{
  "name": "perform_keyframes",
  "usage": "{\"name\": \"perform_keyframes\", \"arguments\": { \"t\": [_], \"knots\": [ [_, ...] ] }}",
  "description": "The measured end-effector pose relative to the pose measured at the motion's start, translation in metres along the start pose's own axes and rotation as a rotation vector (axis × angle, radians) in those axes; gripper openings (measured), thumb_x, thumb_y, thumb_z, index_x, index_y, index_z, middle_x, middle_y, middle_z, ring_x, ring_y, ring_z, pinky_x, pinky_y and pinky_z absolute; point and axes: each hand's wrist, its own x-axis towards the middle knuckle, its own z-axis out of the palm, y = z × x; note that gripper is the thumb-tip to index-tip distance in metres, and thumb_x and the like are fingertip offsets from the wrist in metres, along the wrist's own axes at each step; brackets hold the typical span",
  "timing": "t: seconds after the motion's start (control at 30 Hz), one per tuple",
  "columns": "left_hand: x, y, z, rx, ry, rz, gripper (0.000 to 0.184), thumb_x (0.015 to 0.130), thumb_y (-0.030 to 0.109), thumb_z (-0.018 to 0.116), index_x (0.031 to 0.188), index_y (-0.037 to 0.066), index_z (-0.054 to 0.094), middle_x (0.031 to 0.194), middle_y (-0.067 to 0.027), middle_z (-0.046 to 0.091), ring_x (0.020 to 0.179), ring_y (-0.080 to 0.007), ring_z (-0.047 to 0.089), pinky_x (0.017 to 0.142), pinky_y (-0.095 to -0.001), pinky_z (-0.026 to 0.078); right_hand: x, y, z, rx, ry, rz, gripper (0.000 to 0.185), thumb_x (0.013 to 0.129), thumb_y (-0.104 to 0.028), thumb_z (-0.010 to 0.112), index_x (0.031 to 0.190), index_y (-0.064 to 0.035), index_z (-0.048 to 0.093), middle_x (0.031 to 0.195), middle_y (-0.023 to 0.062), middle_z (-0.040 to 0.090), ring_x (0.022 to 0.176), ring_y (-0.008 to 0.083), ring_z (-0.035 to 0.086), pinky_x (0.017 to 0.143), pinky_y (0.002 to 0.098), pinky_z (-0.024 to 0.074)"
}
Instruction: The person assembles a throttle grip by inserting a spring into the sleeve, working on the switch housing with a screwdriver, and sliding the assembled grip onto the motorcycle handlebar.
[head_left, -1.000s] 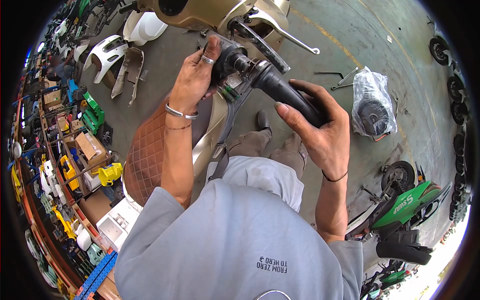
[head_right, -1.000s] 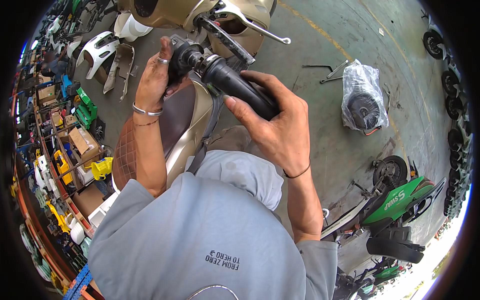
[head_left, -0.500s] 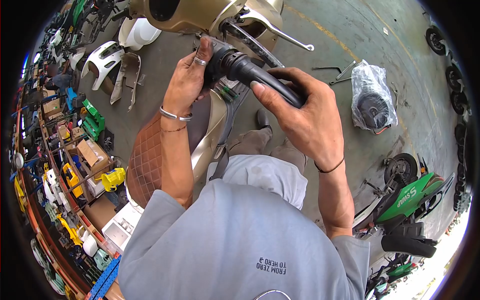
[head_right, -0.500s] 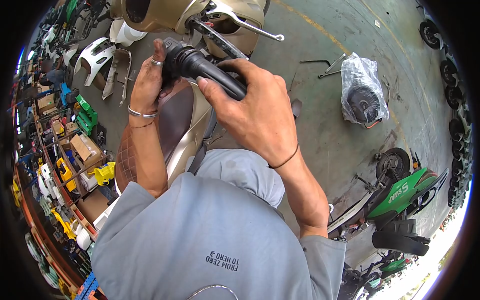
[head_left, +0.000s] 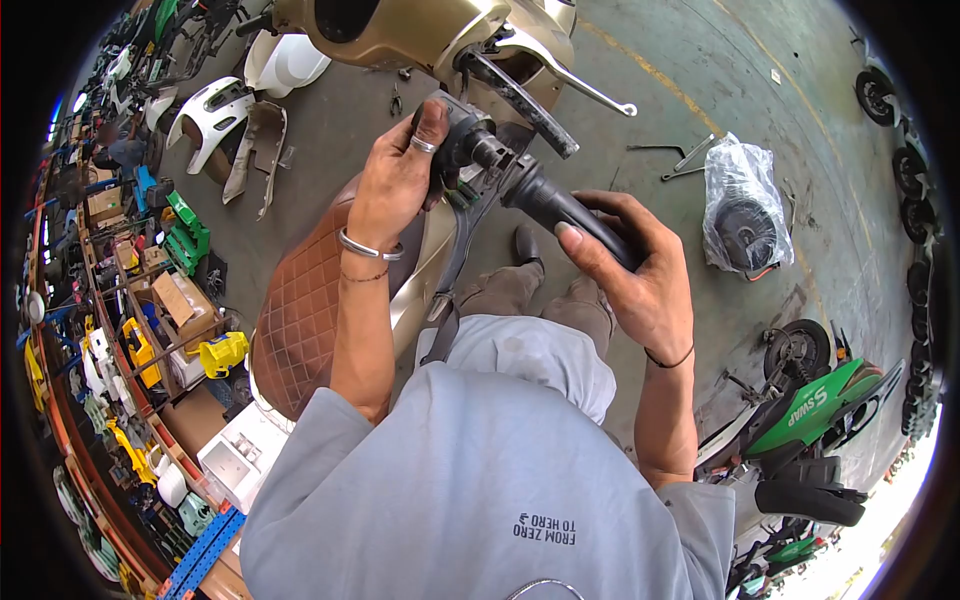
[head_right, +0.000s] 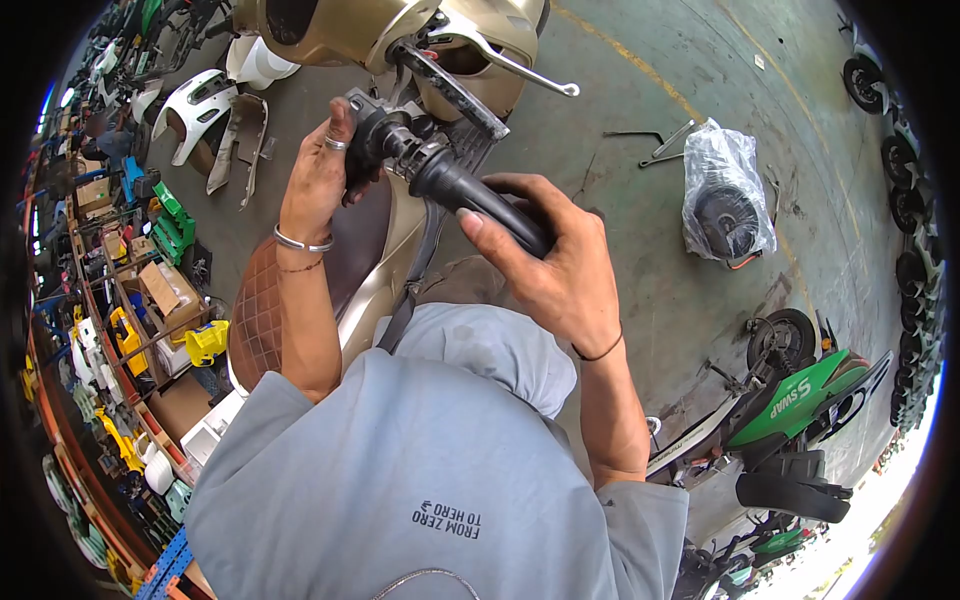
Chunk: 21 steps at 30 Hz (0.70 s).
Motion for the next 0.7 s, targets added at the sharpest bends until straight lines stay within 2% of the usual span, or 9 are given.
{"name": "perform_keyframes", "arguments": {
  "t": [0.1,0.23,0.3,0.33,0.43,0.5,0.57,0.67,0.7],
  "knots": [
    [-0.003,-0.005,0.004,0.000,-0.001,0.010,0.063,0.094,0.066,0.055,0.093,0.004,0.066,0.060,0.0037,0.053,0.048,-0.0047,0.046,0.043,-0.0229,0.034,-0.006,0.023,-0.016,0.234,-0.101,0.114,0.042,0.087,-0.030,0.078,0.112,0.0011,0.067,0.080,0.0051,0.067,0.072,0.0105,0.063,0.063,0.0256,0.0481],
    [-0.001,-0.027,0.014,0.066,-0.010,0.065,0.061,0.094,0.060,0.062,0.110,0.001,0.066,0.067,0.0014,0.059,0.052,-0.0043,0.048,0.046,-0.0229,0.035,-0.021,0.063,-0.035,0.511,-0.244,0.164,0.056,0.089,-0.027,0.076,0.133,-0.0013,0.052,0.099,0.0081,0.065,0.074,0.0119,0.060,0.067,0.0254,0.0479],
    [-0.001,-0.037,0.019,0.184,-0.021,0.025,0.062,0.093,0.057,0.065,0.117,0.000,0.064,0.075,-0.0014,0.064,0.058,-0.0053,0.051,0.050,-0.0233,0.039,-0.025,0.066,-0.040,0.612,-0.327,0.150,0.070,0.090,-0.027,0.073,0.145,-0.0029,0.038,0.119,0.0123,0.060,0.086,0.0135,0.059,0.070,0.0268,0.0500],
    [0.001,-0.045,0.023,0.202,-0.040,0.058,0.063,0.091,0.053,0.070,0.123,-0.001,0.061,0.090,-0.0088,0.070,0.074,-0.0126,0.063,0.065,-0.0274,0.050,-0.027,0.062,-0.035,0.661,-0.321,0.112,0.072,0.090,-0.027,0.073,0.146,-0.0029,0.037,0.122,0.0128,0.058,0.090,0.0138,0.059,0.071,0.0270,0.0504],
    [0.001,-0.065,0.036,0.358,-0.062,0.102,0.064,0.090,0.048,0.074,0.127,-0.002,0.058,0.102,-0.0162,0.072,0.093,-0.0233,0.069,0.083,-0.0335,0.053,-0.021,0.066,-0.036,0.708,-0.321,0.039,0.072,0.095,-0.030,0.068,0.151,-0.0038,0.032,0.130,0.0125,0.055,0.097,0.0136,0.056,0.073,0.0266,0.0515],
    [0.001,-0.074,0.042,0.455,-0.074,0.132,0.066,0.088,0.043,0.076,0.133,0.000,0.055,0.109,-0.0211,0.071,0.099,-0.0311,0.070,0.089,-0.0374,0.053,-0.016,0.056,-0.035,0.673,-0.248,0.022,0.069,0.098,-0.032,0.065,0.152,-0.0047,0.031,0.128,0.0115,0.056,0.092,0.0123,0.056,0.073,0.0262,0.0514],
    [0.003,-0.087,0.044,0.539,-0.072,0.212,0.067,0.088,0.042,0.076,0.134,0.000,0.055,0.111,-0.0219,0.070,0.098,-0.0329,0.070,0.089,-0.0381,0.053,-0.015,0.053,-0.033,0.573,-0.199,-0.003,0.060,0.101,-0.034,0.062,0.150,-0.0088,0.037,0.109,0.0054,0.055,0.084,0.0092,0.053,0.069,0.0260,0.0490],
    [-0.008,-0.065,0.047,0.482,-0.078,0.261,0.050,0.091,0.030,0.075,0.127,-0.001,0.062,0.113,-0.0203,0.070,0.097,-0.0268,0.071,0.083,-0.0355,0.056,-0.012,0.055,-0.029,0.516,-0.174,-0.050,0.055,0.099,-0.037,0.065,0.144,-0.0108,0.046,0.089,-0.0003,0.043,0.079,0.0076,0.051,0.065,0.0257,0.0458],
    [-0.015,-0.045,0.049,0.419,-0.090,0.269,0.045,0.092,0.026,0.075,0.126,-0.001,0.064,0.113,-0.0198,0.069,0.096,-0.0251,0.071,0.081,-0.0344,0.056,-0.012,0.054,-0.031,0.467,-0.184,-0.037,0.056,0.099,-0.037,0.065,0.144,-0.0095,0.045,0.098,0.0030,0.049,0.085,0.0097,0.053,0.068,0.0268,0.0478]
  ]
}}
